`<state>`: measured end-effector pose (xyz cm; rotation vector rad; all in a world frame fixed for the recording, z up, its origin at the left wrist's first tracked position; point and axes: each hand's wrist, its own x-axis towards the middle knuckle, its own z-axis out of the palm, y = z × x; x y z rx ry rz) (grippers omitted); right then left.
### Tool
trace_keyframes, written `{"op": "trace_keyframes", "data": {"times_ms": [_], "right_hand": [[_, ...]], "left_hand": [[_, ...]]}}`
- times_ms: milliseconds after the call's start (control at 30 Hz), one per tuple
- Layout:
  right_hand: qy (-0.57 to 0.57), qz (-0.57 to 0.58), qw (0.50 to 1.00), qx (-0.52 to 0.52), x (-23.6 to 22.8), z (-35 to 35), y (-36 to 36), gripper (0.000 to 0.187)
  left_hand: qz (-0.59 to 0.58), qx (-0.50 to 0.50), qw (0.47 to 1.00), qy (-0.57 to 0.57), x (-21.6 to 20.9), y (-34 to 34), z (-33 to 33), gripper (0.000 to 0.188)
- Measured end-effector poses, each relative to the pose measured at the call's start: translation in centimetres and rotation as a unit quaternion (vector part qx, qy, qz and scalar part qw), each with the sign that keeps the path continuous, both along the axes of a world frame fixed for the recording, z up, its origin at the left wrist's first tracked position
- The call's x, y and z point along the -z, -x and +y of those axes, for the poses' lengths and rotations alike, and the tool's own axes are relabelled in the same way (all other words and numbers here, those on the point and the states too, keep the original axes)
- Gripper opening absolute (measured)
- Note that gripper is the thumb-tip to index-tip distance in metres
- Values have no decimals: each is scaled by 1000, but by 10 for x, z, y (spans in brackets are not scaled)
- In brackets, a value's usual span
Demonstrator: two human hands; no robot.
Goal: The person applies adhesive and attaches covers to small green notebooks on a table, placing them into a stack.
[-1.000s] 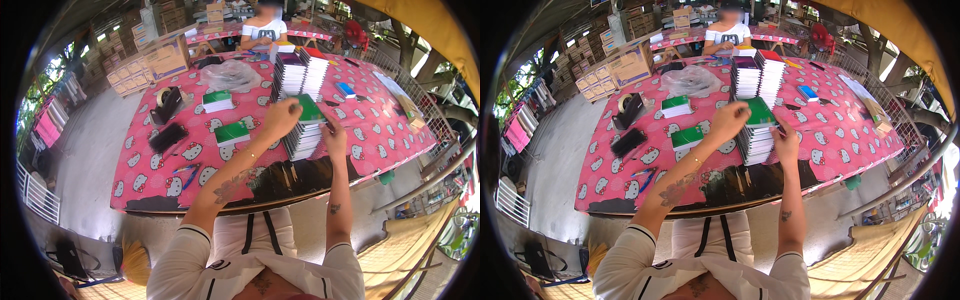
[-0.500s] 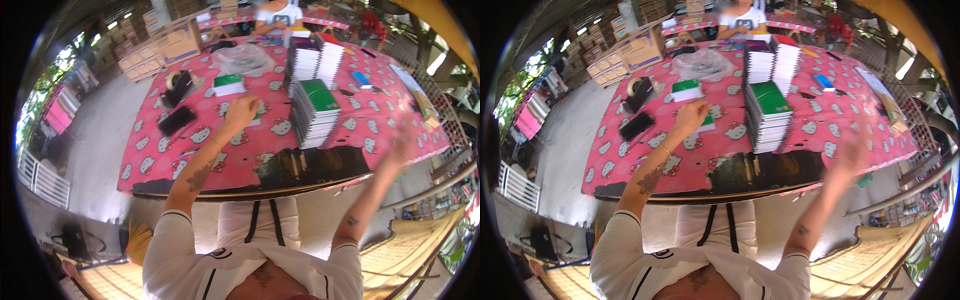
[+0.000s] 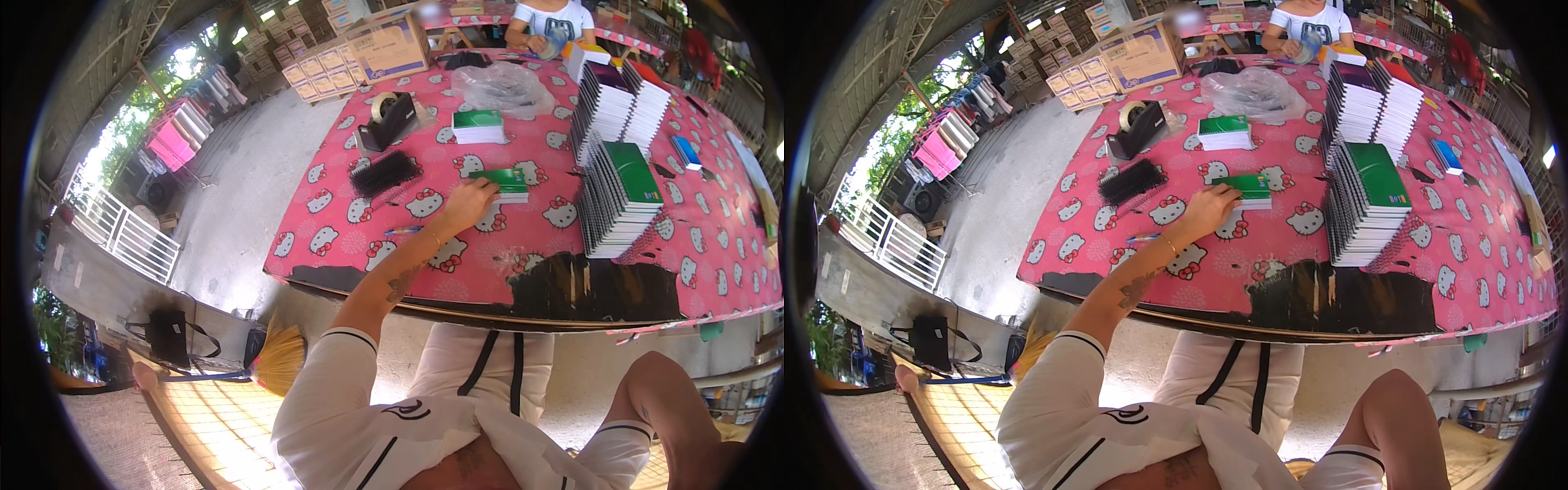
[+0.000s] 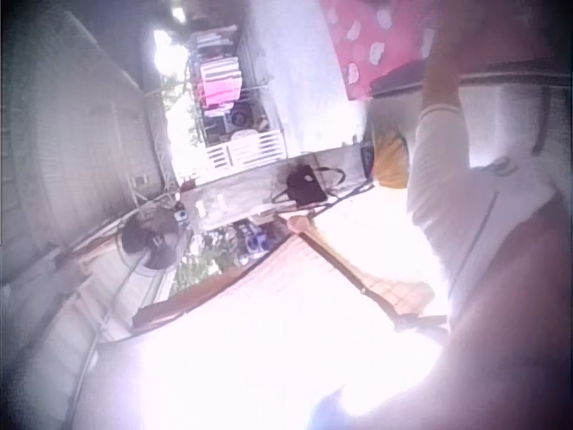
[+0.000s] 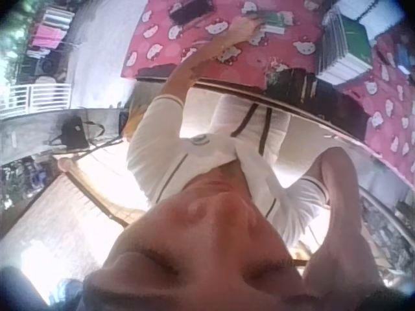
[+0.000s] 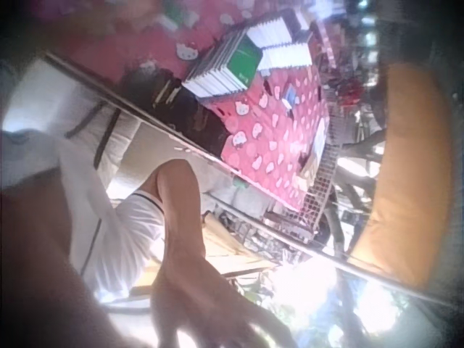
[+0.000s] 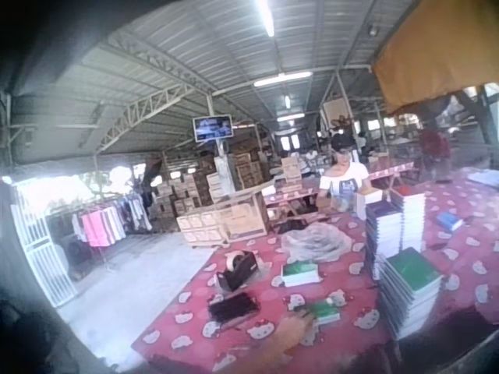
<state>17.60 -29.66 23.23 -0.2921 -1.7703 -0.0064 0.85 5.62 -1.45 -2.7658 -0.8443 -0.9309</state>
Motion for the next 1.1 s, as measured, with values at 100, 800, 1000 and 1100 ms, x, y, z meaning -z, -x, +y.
{"op": "trace_keyframes", "data": {"times_ms": [100,800,1000,1100], "right_hand": [[0,4,1000,-9,0,8,6,38],[38,9,996,-81,-7,7,26,36],[52,7,994,-94,-5,17,35,35],[48,5,994,-96,-5,16,33,35]], "left_hand": [[-13,2,998,54,-8,1,6,15],[-46,-49,992,102,-8,-10,10,11],[-64,-55,992,94,-1,-3,18,12],[-67,-25,995,67,-11,-9,10,12]]}}
